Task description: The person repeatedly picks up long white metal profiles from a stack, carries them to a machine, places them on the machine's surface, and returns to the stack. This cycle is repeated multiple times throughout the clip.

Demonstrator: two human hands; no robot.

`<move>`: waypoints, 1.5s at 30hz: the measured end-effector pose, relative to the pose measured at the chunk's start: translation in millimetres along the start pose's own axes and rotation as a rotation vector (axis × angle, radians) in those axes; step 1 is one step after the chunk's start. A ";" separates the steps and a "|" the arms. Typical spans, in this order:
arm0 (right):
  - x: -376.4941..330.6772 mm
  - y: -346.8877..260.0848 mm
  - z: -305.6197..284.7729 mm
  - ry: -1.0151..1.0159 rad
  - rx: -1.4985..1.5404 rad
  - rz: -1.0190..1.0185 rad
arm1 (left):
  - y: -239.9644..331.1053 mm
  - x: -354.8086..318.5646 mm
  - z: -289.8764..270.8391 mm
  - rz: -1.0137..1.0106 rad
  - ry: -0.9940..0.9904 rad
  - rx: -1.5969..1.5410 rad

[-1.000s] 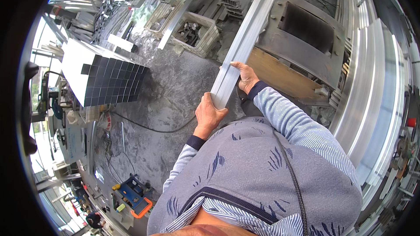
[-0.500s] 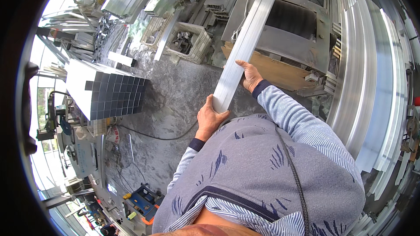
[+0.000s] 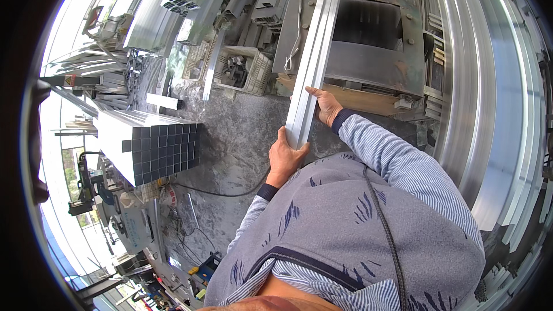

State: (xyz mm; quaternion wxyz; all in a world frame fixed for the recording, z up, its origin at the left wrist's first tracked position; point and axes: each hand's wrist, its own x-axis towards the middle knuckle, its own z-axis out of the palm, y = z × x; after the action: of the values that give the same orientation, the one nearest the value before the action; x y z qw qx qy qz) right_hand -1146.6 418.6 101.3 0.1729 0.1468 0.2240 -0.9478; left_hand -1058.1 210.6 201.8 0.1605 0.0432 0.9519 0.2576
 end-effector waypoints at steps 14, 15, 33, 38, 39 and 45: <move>-10.1 15.6 -11.2 0.063 0.021 -0.024 | -6.0 -14.1 6.6 -0.015 -0.055 0.127; -10.8 17.4 -14.8 0.084 0.011 -0.032 | -8.3 -14.4 9.6 -0.007 -0.060 0.128; 41.2 -79.0 -12.1 0.686 -1.802 -0.833 | 35.6 68.5 28.6 0.023 -0.073 0.029; 88.5 -131.0 -8.2 0.753 -2.016 -0.805 | 95.5 134.4 41.6 0.015 -0.069 0.001; 101.5 -145.5 -11.3 0.768 -2.050 -0.813 | 106.1 149.7 42.1 0.004 -0.073 0.004; 168.7 -235.8 -31.8 0.775 -2.226 -0.820 | 164.9 234.1 40.4 0.017 -0.062 -0.025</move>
State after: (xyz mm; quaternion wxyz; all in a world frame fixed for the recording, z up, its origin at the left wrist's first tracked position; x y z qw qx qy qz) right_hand -1384.3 587.5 102.1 -0.1822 0.1095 0.9695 -0.1221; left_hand -1266.1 410.9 185.7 0.1885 0.0571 0.9427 0.2693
